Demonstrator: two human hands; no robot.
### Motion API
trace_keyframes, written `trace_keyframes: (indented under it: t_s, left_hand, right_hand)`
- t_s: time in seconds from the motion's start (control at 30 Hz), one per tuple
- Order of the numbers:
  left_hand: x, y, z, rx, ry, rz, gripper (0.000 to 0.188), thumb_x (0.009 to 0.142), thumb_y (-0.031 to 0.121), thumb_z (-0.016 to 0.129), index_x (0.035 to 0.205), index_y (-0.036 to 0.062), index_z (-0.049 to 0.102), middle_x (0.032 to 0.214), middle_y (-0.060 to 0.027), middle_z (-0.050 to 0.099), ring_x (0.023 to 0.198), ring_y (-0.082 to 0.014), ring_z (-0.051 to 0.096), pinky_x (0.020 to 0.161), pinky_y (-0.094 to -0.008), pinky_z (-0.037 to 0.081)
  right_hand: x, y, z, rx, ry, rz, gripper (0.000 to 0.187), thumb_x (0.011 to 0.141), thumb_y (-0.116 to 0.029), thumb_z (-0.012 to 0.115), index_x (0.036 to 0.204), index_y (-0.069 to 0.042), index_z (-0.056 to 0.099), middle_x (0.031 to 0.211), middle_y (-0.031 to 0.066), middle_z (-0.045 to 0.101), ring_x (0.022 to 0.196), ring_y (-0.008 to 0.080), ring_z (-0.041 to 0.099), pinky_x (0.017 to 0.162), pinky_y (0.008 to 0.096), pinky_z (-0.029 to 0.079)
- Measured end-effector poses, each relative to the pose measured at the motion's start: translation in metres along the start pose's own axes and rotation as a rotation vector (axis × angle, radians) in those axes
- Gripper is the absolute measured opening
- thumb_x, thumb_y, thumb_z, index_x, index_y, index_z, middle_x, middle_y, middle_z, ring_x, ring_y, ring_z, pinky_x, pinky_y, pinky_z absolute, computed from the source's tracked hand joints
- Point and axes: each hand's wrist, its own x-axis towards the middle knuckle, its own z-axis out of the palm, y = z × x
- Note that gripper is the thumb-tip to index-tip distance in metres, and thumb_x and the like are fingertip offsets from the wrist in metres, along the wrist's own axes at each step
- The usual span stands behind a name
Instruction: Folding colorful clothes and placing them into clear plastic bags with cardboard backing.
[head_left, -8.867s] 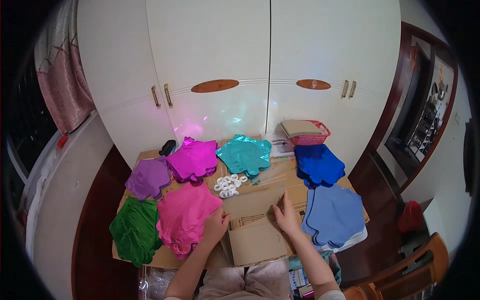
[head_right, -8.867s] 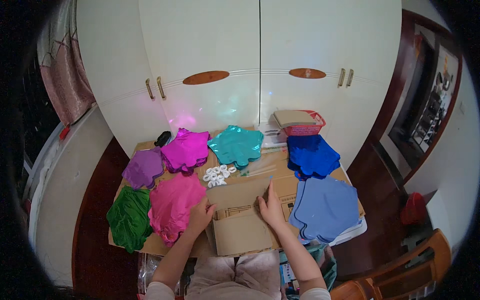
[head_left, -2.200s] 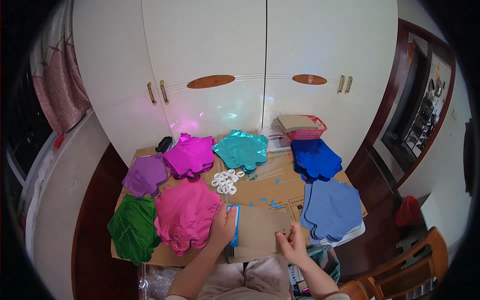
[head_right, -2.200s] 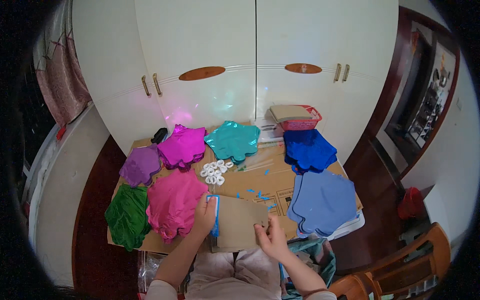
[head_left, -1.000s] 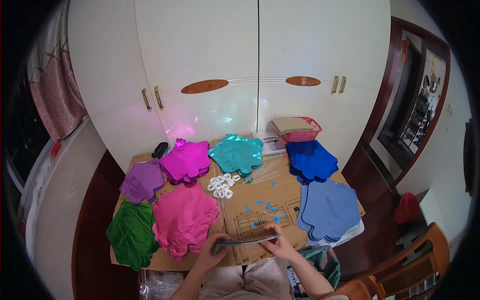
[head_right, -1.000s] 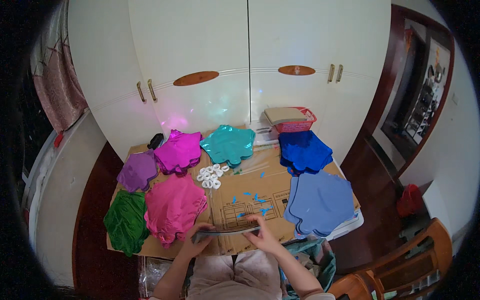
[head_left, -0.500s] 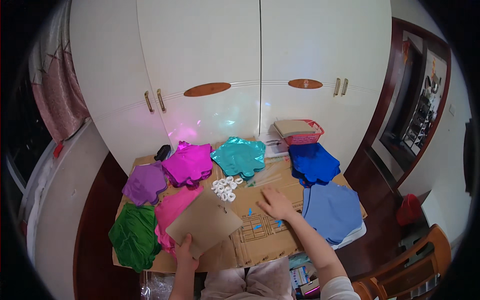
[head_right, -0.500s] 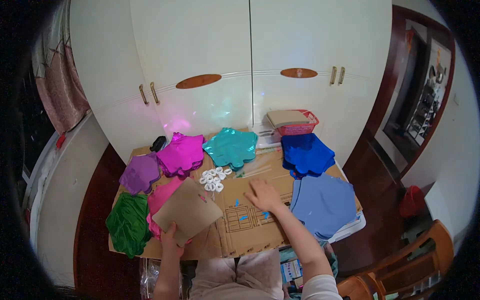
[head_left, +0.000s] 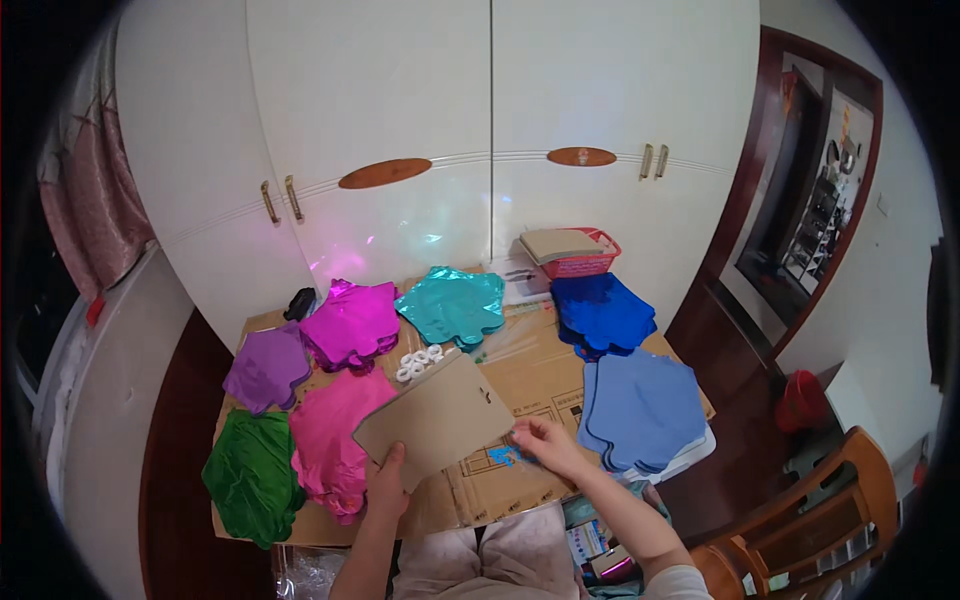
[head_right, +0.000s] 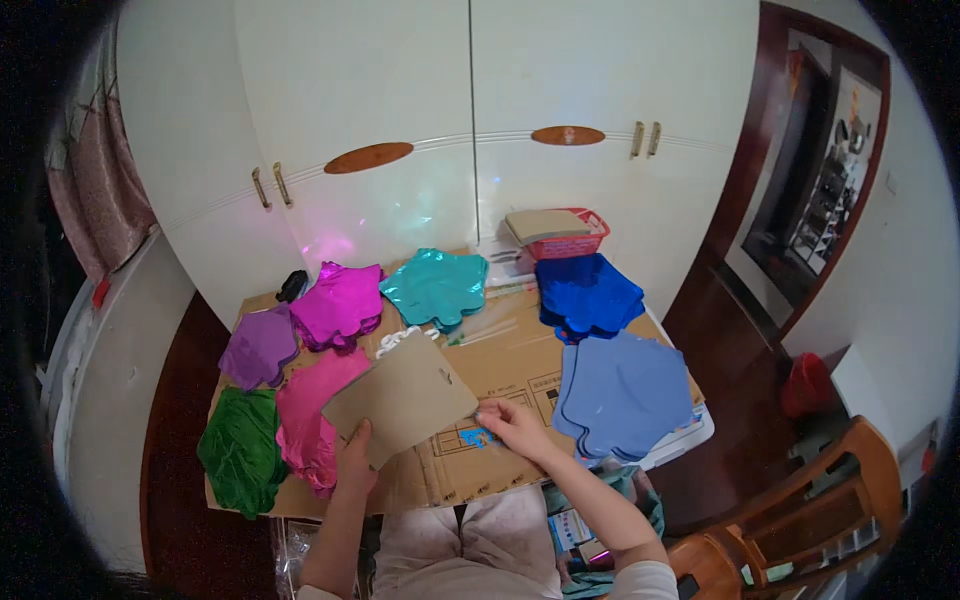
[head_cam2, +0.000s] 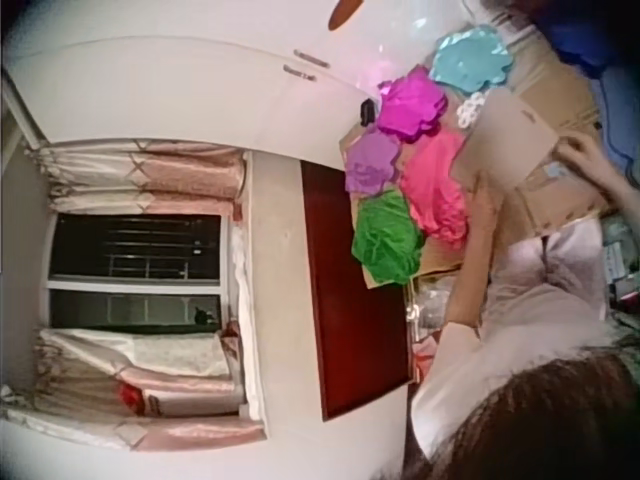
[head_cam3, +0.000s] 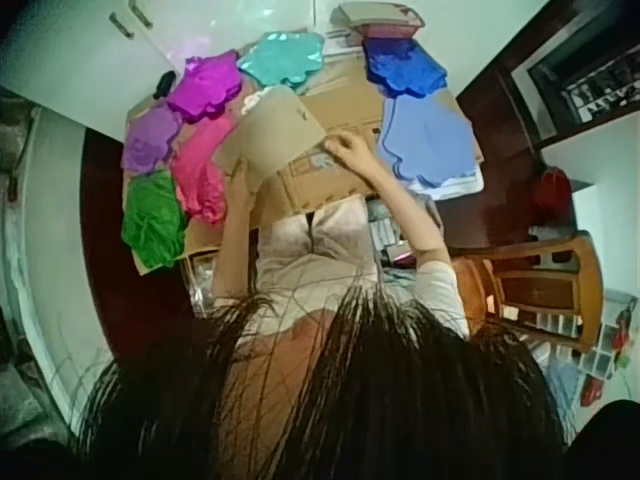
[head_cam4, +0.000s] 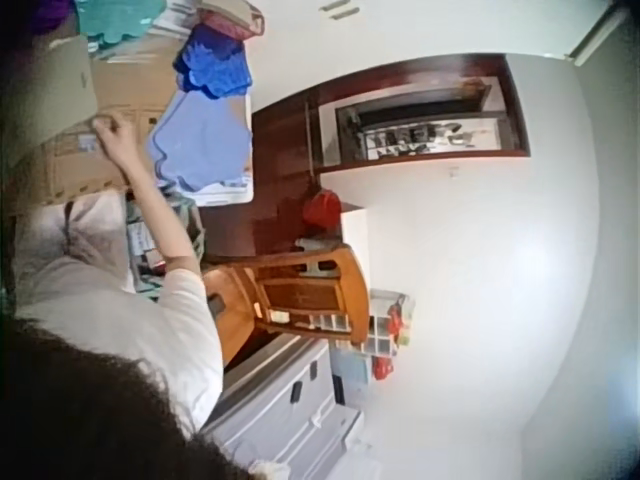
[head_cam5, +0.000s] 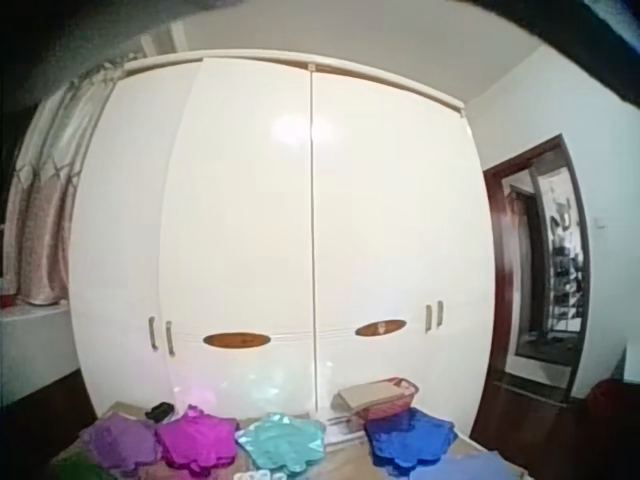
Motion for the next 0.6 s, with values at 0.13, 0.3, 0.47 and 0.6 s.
trace_keyframes:
  t_s: [0.13,0.3,0.47,0.6]
  left_hand:
    - [-0.004,-0.001,0.010,0.014,0.018,-0.004,0.042,0.086,0.012,0.063,0.123,0.0036,0.045,0.111,-0.0069,0.056,0.097,-0.0201,0.058,0.081,-0.0345,0.049]
    - [0.000,-0.001,0.007,0.031,-0.038,0.004,0.043,0.086,0.012,0.063,0.124,0.0037,0.045,0.111,-0.0069,0.056,0.098,-0.0201,0.057,0.080,-0.0350,0.049]
    - [0.007,0.001,0.011,0.061,0.044,-0.026,0.041,0.086,0.012,0.060,0.124,0.0035,0.045,0.112,-0.0078,0.056,0.098,-0.0209,0.058,0.079,-0.0362,0.050]
    - [0.044,-0.005,0.037,0.185,-0.030,-0.149,0.039,0.087,0.013,0.057,0.123,0.0020,0.045,0.111,-0.0098,0.057,0.098,-0.0227,0.058,0.079,-0.0379,0.051]
  right_hand:
    - [0.002,-0.010,0.010,0.259,-0.043,0.070,0.022,0.092,-0.022,0.056,0.095,-0.001,0.063,0.085,0.0014,0.065,0.076,0.0057,0.058,0.066,0.0215,0.046]
    - [0.007,0.001,0.013,0.334,-0.014,0.081,0.020,0.094,-0.018,0.050,0.091,-0.002,0.062,0.084,0.0027,0.064,0.074,0.0084,0.058,0.064,0.0225,0.046]
    - [-0.006,-0.005,0.003,-0.088,0.009,-0.030,0.015,0.085,-0.015,0.056,0.087,-0.002,0.062,0.080,0.0070,0.062,0.075,0.0160,0.060,0.071,0.0261,0.048]
    - [-0.022,-0.005,-0.010,-0.893,0.094,-0.509,0.020,0.077,-0.017,0.060,0.091,-0.003,0.062,0.098,0.0124,0.061,0.089,0.0279,0.059,0.080,0.0352,0.048]
